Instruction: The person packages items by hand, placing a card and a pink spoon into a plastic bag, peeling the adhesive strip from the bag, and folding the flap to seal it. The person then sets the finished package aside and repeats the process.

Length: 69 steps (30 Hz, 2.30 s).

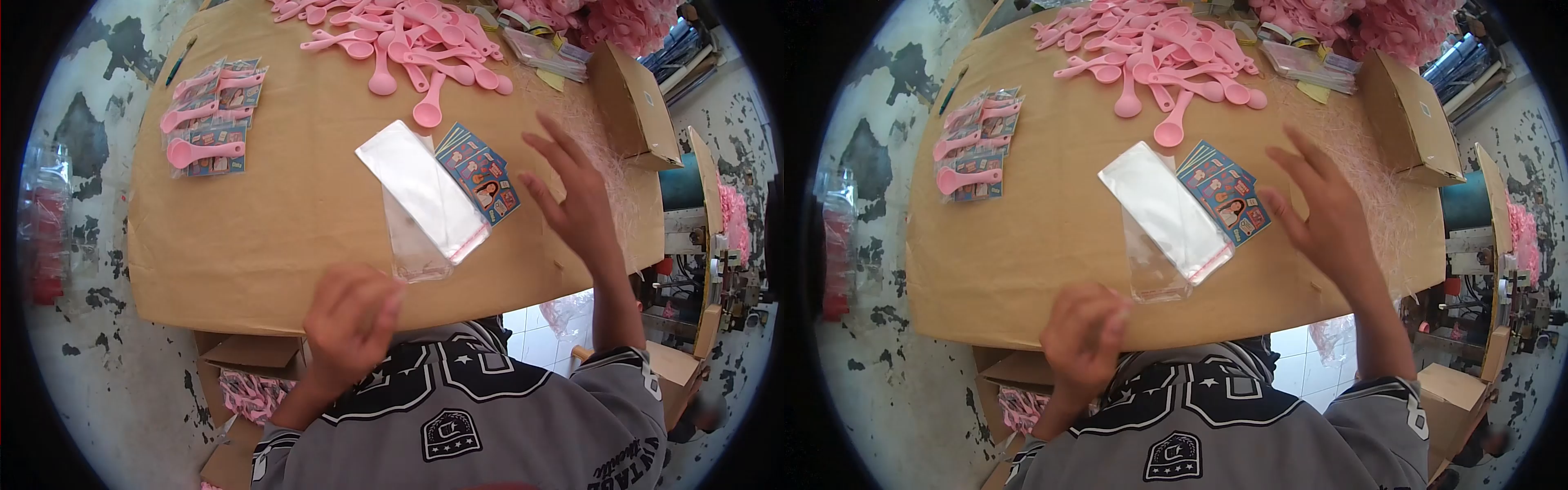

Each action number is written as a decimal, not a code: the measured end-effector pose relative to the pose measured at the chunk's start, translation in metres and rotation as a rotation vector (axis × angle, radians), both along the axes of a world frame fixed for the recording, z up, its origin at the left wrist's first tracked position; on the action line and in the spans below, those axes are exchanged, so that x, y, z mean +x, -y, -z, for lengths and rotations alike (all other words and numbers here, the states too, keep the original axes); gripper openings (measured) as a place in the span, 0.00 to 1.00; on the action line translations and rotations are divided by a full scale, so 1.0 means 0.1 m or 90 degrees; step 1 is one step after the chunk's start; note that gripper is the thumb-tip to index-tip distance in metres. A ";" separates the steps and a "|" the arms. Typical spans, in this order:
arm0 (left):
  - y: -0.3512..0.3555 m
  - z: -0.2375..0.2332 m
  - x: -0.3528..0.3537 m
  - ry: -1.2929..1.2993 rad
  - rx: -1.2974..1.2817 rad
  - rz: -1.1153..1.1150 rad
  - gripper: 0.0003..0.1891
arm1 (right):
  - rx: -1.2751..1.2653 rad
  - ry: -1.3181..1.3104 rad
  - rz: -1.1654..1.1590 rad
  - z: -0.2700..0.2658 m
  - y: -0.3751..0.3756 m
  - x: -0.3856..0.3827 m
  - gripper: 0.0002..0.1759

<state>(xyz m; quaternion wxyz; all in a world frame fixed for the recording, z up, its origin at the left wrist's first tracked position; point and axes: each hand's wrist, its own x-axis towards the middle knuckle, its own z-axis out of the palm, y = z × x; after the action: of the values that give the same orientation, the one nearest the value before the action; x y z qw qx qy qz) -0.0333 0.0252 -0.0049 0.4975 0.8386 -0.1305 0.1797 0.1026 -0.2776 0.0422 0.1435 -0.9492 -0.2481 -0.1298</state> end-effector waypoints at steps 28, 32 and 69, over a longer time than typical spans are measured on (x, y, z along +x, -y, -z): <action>-0.03 -0.06 0.52 -0.237 -0.027 -0.152 0.12 | 0.335 0.009 0.180 0.51 -0.13 -0.17 0.13; -0.04 -0.02 0.52 -0.246 -0.111 -0.163 0.19 | 0.543 0.000 0.216 0.30 -0.28 -0.30 0.13; -0.01 0.13 0.33 -0.073 -0.210 -0.096 0.04 | 0.269 -0.030 -0.081 0.37 -0.86 -0.45 0.13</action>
<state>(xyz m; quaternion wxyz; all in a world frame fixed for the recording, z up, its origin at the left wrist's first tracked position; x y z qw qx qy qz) -0.0004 0.0259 -0.0180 0.6201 0.7618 -0.0071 0.1871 0.0575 -0.1919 0.0056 0.3530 -0.8832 -0.2713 -0.1478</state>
